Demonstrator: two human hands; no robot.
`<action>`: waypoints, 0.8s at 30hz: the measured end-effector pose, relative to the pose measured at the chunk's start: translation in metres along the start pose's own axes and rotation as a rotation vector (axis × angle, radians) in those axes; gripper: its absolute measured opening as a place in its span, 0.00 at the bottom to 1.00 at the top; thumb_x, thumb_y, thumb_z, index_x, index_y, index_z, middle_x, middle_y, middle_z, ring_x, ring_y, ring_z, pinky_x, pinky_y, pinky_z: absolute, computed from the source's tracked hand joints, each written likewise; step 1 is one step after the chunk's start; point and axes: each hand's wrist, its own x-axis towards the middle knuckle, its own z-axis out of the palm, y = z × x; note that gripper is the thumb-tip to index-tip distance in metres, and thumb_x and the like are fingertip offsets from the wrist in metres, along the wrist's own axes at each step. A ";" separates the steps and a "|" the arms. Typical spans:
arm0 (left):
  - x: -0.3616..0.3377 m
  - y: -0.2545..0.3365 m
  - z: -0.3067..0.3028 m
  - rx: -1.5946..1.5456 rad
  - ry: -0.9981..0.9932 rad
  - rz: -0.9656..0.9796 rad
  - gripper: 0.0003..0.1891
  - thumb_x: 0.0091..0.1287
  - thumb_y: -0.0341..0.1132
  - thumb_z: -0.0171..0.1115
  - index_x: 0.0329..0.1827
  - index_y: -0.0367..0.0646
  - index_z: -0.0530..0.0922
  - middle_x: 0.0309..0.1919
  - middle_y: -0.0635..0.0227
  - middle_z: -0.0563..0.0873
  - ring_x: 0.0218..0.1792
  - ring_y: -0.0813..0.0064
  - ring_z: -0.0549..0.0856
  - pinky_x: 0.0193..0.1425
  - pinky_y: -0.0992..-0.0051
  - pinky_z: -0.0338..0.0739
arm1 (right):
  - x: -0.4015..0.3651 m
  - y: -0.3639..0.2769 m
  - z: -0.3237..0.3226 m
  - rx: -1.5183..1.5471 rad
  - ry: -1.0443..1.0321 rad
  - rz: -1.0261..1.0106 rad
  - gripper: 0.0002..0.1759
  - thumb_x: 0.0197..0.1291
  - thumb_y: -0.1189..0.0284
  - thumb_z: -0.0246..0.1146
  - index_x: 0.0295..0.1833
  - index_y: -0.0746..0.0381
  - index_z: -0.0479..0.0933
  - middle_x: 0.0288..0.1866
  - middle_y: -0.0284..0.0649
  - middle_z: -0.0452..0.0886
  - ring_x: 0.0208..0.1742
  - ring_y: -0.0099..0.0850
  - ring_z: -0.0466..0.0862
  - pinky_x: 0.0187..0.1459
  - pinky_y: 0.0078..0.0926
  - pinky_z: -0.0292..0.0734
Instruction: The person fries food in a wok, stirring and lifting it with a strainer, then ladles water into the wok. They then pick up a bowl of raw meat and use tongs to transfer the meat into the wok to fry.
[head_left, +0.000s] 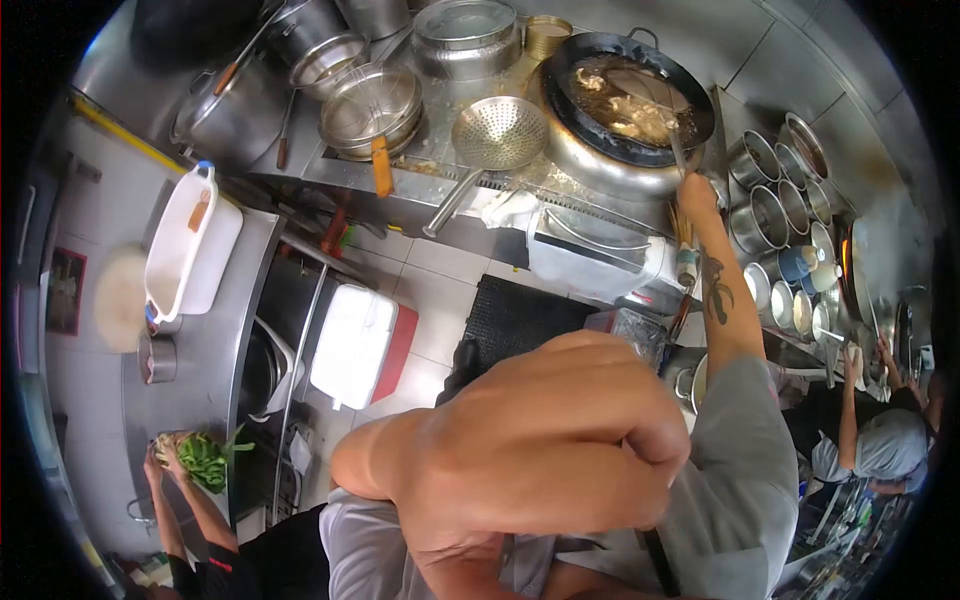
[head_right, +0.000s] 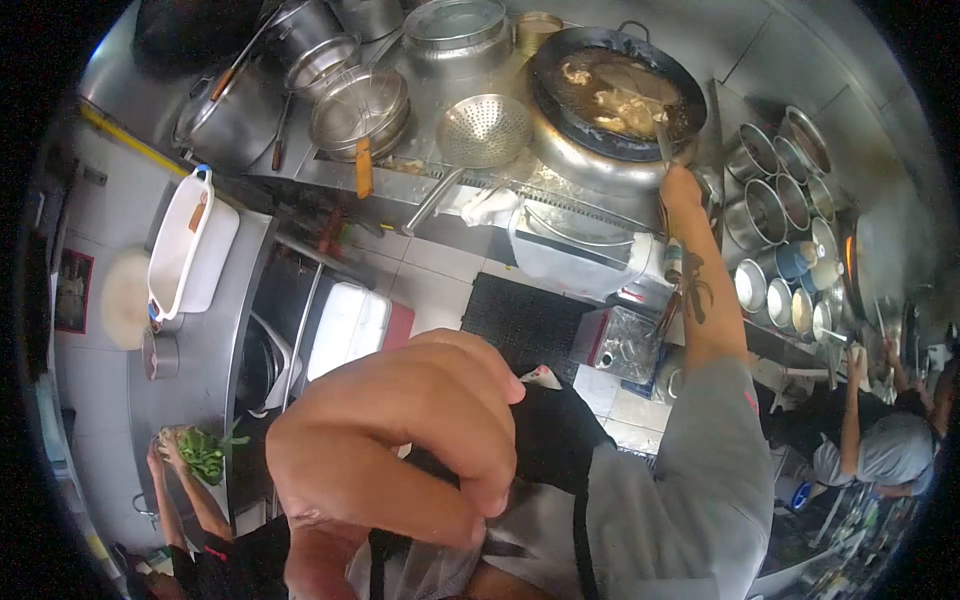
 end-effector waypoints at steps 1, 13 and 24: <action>0.002 -0.003 0.007 -0.038 0.017 0.032 0.33 0.67 0.61 0.40 0.27 0.36 0.78 0.30 0.58 0.81 0.27 0.64 0.78 0.41 0.57 0.70 | -0.004 0.003 0.004 0.004 0.032 -0.011 0.16 0.57 0.69 0.54 0.45 0.69 0.75 0.39 0.59 0.79 0.44 0.53 0.80 0.47 0.47 0.74; 0.014 -0.004 0.005 -0.160 -0.073 0.069 0.34 0.65 0.63 0.42 0.24 0.37 0.77 0.30 0.58 0.80 0.27 0.64 0.77 0.41 0.57 0.70 | -0.148 -0.023 -0.065 0.333 0.366 -0.138 0.19 0.54 0.72 0.60 0.51 0.69 0.72 0.42 0.56 0.76 0.43 0.49 0.77 0.44 0.39 0.73; 0.009 0.010 -0.049 -0.167 -0.128 0.090 0.31 0.67 0.60 0.43 0.23 0.39 0.77 0.28 0.62 0.80 0.28 0.66 0.79 0.41 0.59 0.71 | -0.402 -0.062 0.137 0.489 -0.354 0.095 0.19 0.51 0.68 0.62 0.47 0.68 0.76 0.42 0.56 0.78 0.47 0.49 0.78 0.47 0.41 0.73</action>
